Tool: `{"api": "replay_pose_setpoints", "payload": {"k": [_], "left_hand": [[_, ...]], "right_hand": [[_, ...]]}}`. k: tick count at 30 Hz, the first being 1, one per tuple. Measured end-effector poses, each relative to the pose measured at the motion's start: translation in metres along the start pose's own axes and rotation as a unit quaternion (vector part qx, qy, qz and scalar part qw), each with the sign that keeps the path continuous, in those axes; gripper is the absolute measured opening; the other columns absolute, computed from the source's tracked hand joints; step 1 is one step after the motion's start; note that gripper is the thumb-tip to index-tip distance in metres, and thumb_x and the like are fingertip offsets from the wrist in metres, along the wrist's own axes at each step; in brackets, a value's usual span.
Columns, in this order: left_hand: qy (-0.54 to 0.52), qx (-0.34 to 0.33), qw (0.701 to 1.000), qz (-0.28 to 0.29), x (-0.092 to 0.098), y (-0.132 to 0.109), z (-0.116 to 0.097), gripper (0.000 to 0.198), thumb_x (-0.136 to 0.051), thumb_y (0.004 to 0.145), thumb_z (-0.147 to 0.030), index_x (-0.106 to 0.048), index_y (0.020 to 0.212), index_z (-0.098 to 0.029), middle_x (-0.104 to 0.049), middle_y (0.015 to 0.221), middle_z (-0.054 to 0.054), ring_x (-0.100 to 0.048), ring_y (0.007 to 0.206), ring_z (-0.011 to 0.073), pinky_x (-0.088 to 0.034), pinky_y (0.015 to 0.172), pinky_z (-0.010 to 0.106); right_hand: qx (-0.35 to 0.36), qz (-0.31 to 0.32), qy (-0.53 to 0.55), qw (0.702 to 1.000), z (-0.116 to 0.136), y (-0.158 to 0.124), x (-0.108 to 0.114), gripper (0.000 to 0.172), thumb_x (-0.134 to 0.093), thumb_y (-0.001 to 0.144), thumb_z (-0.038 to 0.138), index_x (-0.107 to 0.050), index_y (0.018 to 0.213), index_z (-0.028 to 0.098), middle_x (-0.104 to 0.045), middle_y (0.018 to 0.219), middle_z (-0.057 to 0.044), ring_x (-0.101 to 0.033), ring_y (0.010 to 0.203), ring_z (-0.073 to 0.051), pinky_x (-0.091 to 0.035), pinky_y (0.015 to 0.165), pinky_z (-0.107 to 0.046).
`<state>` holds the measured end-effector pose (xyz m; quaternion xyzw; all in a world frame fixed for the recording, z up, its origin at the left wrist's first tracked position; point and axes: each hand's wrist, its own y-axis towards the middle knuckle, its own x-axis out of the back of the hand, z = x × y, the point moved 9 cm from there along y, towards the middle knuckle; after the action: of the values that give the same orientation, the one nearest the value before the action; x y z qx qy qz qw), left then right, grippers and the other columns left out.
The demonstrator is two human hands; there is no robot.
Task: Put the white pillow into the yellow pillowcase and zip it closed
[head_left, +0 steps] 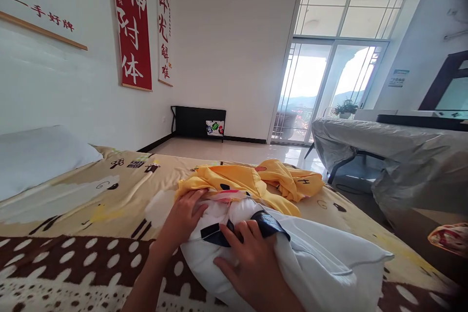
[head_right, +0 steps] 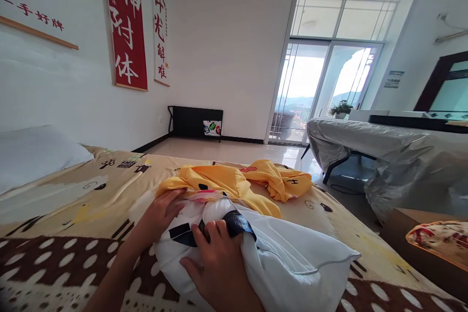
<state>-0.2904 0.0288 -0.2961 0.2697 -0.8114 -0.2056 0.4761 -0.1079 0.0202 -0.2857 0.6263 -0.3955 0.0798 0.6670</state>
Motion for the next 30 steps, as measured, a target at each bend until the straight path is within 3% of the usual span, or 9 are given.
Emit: {"api": "replay_pose_setpoints", "payload": {"k": [3, 6, 8, 14, 18, 23, 25, 27, 30], "left_hand": [[-0.001, 0.001, 1.000, -0.012, -0.008, 0.002, 0.010, 0.043, -0.058, 0.080, -0.022, -0.057, 0.122, -0.021, -0.063, 0.123, 0.008, -0.056, 0.116, 0.0233, -0.044, 0.102, 0.041], [0.016, 0.028, 0.998, -0.062, -0.010, 0.004, 0.020, 0.024, -0.058, 0.077, -0.024, -0.064, 0.100, -0.019, -0.069, 0.103, 0.009, -0.062, 0.102, 0.0251, -0.049, 0.092, 0.042], [0.020, 0.043, 0.994, -0.094, -0.012, 0.005, 0.025, 0.015, -0.054, 0.080, -0.028, -0.063, 0.086, -0.018, -0.068, 0.091, 0.010, -0.063, 0.093, 0.0257, -0.052, 0.084, 0.042], [0.021, 0.032, 0.981, -0.191, -0.001, -0.004, 0.023, 0.017, -0.041, 0.082, -0.017, -0.056, 0.090, -0.020, -0.066, 0.092, 0.006, -0.063, 0.088, 0.0189, -0.052, 0.079, 0.032], [0.049, -0.007, 0.973, -0.227, 0.003, -0.017, 0.006, 0.016, -0.041, 0.086, -0.018, -0.056, 0.091, -0.021, -0.064, 0.084, 0.006, -0.062, 0.083, 0.0192, -0.050, 0.077, 0.032], [0.165, -0.169, 0.922, -0.306, 0.008, -0.038, -0.031, 0.016, -0.047, 0.087, -0.012, -0.059, 0.090, -0.022, -0.064, 0.078, 0.006, -0.062, 0.079, 0.0173, -0.048, 0.077, 0.030], [0.203, -0.156, 0.910, -0.327, 0.011, -0.038, -0.025, 0.016, -0.047, 0.086, -0.010, -0.058, 0.089, -0.021, -0.063, 0.078, 0.007, -0.061, 0.081, 0.0184, -0.048, 0.079, 0.031], [0.228, -0.098, 0.912, -0.327, 0.010, -0.032, -0.011, 0.016, -0.045, 0.086, -0.009, -0.056, 0.088, -0.020, -0.062, 0.078, 0.008, -0.059, 0.081, 0.0204, -0.048, 0.078, 0.034], [0.243, -0.062, 0.917, -0.309, -0.005, -0.027, -0.006, 0.018, -0.042, 0.084, -0.007, -0.054, 0.088, -0.019, -0.060, 0.078, 0.009, -0.056, 0.078, 0.0222, -0.049, 0.071, 0.034]], "right_hand": [[0.012, 0.042, -0.008, 0.999, 0.008, -0.003, -0.010, 0.070, -0.072, 0.063, 0.066, -0.059, 0.120, 0.027, -0.065, 0.103, -0.005, -0.056, 0.095, -0.027, -0.040, 0.068, -0.035], [0.028, 0.090, -0.028, 0.995, 0.018, -0.009, -0.024, 0.097, -0.078, 0.047, 0.069, -0.053, 0.129, 0.023, -0.064, 0.109, -0.008, -0.055, 0.099, -0.029, -0.043, 0.067, -0.034], [0.034, 0.115, -0.046, 0.992, 0.023, -0.014, -0.033, 0.104, -0.082, 0.044, 0.063, -0.049, 0.133, 0.021, -0.064, 0.110, -0.010, -0.054, 0.101, -0.030, -0.044, 0.065, -0.033], [-0.014, 0.082, -0.078, 0.993, 0.011, -0.014, -0.036, 0.074, -0.071, 0.067, 0.021, -0.047, 0.137, 0.027, -0.060, 0.116, -0.009, -0.052, 0.108, -0.029, -0.046, 0.073, -0.038], [-0.071, 0.047, -0.049, 0.995, -0.015, -0.006, -0.027, 0.070, -0.051, 0.066, 0.006, -0.051, 0.132, 0.030, -0.058, 0.122, -0.008, -0.050, 0.112, -0.029, -0.042, 0.082, -0.043], [-0.136, 0.013, -0.038, 0.990, -0.062, -0.001, -0.015, 0.049, -0.050, 0.068, 0.005, -0.063, 0.110, 0.028, -0.062, 0.100, -0.006, -0.054, 0.098, -0.027, -0.035, 0.080, -0.042], [-0.148, -0.015, -0.039, 0.988, -0.080, -0.001, -0.010, 0.036, -0.050, 0.075, 0.009, -0.065, 0.102, 0.027, -0.063, 0.094, -0.004, -0.054, 0.093, -0.024, -0.033, 0.078, -0.039], [-0.166, -0.050, -0.050, 0.984, -0.099, -0.003, -0.006, 0.027, -0.050, 0.080, 0.013, -0.067, 0.098, 0.025, -0.063, 0.089, -0.003, -0.054, 0.091, -0.023, -0.031, 0.076, -0.036], [-0.207, -0.090, -0.085, 0.970, -0.129, -0.009, 0.001, 0.021, -0.050, 0.085, 0.018, -0.069, 0.095, 0.022, -0.063, 0.084, -0.003, -0.054, 0.088, -0.022, -0.030, 0.074, -0.035]]}}
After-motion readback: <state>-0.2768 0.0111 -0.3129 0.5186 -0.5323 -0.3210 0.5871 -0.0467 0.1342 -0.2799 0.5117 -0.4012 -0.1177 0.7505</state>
